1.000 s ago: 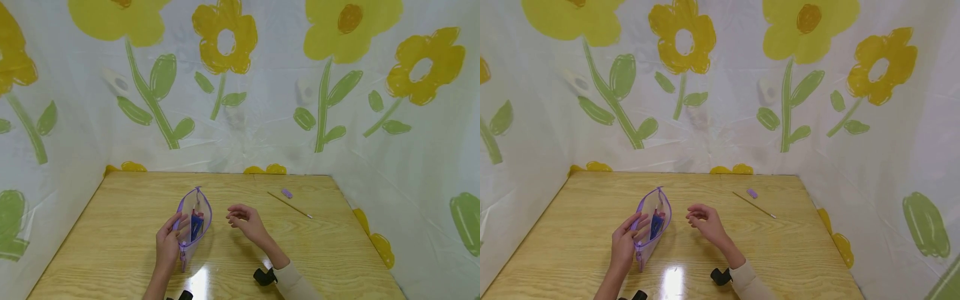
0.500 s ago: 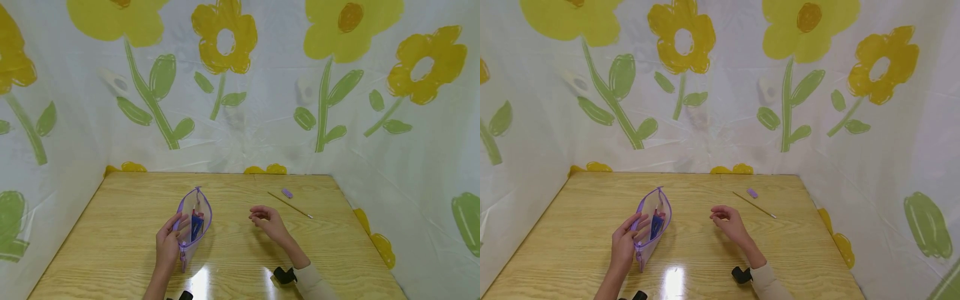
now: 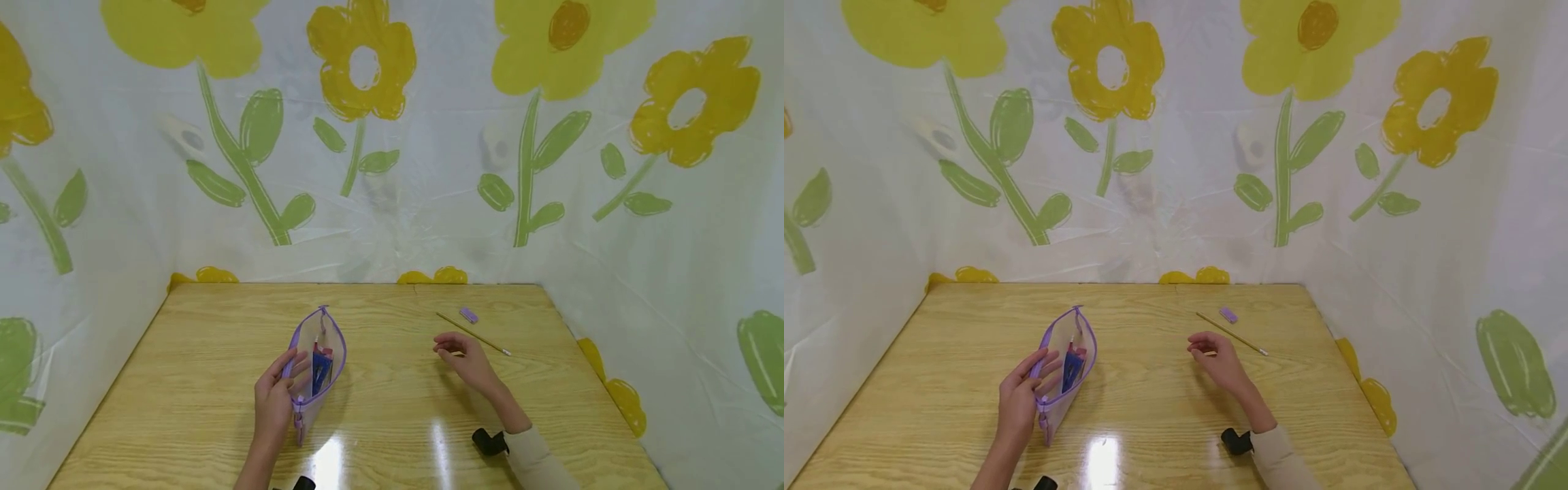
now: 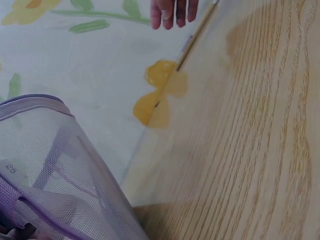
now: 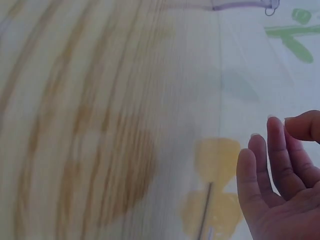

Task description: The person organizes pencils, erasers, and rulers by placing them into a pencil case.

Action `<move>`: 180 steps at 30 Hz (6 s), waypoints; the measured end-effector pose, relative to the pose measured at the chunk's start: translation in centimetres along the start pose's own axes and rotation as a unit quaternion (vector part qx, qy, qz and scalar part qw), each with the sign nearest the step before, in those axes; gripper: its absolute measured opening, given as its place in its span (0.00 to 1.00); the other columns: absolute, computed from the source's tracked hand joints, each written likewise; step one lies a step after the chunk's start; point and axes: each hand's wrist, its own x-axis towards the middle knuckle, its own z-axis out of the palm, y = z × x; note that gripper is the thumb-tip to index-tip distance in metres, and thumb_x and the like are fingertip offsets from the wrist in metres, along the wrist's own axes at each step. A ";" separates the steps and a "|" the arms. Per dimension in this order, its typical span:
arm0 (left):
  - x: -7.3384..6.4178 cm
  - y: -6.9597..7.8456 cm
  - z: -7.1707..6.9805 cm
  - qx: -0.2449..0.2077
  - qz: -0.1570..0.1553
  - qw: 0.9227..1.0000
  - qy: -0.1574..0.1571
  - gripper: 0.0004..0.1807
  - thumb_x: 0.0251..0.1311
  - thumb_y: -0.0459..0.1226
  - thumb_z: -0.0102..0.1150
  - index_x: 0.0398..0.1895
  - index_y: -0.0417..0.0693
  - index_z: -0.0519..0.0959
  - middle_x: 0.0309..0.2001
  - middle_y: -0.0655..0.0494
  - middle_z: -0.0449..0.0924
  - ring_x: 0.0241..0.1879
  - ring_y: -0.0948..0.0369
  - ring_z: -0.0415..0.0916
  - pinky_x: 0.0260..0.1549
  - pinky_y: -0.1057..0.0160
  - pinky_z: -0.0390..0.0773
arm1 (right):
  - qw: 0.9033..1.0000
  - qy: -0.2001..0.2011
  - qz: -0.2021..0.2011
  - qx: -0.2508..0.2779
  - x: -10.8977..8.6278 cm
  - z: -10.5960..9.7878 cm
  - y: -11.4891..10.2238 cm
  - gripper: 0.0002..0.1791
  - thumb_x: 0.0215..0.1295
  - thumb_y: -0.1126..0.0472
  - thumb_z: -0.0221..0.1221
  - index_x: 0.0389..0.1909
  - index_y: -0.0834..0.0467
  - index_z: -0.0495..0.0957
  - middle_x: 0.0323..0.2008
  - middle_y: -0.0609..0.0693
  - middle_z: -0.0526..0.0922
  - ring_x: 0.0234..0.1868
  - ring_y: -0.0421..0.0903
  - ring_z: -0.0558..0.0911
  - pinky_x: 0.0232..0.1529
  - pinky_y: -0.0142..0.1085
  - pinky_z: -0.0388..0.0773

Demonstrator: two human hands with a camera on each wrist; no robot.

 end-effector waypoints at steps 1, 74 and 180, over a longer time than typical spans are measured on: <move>0.0 0.0 0.0 -0.001 0.001 1.000 0.000 0.32 0.64 0.20 0.24 0.72 0.29 0.64 0.67 0.29 0.70 0.53 0.69 0.81 0.54 0.70 0.83 | 1.000 0.000 -0.001 -0.005 0.0 -0.3 0.1 0.14 0.72 0.68 0.58 0.54 0.71 0.78 0.45 0.62 0.85 0.48 0.55 0.83 0.48 0.29 0.83; 0.1 -0.3 0.1 0.001 0.023 1.000 -0.007 0.32 0.63 0.19 0.25 0.70 0.25 0.64 0.64 0.28 0.72 0.51 0.69 0.82 0.51 0.68 0.85 | 0.974 -0.061 0.136 -0.171 3.8 -7.9 3.5 0.25 0.57 0.73 0.62 0.57 0.75 0.75 0.46 0.65 0.81 0.45 0.54 0.79 0.36 0.38 0.80; -0.4 -0.3 -0.5 -0.012 0.011 1.000 0.003 0.33 0.63 0.19 0.25 0.72 0.27 0.62 0.67 0.28 0.69 0.52 0.69 0.81 0.54 0.67 0.84 | 0.969 -0.039 -0.079 0.231 1.6 5.9 -3.5 0.22 0.66 0.72 0.62 0.60 0.71 0.73 0.47 0.51 0.80 0.43 0.43 0.85 0.41 0.39 0.90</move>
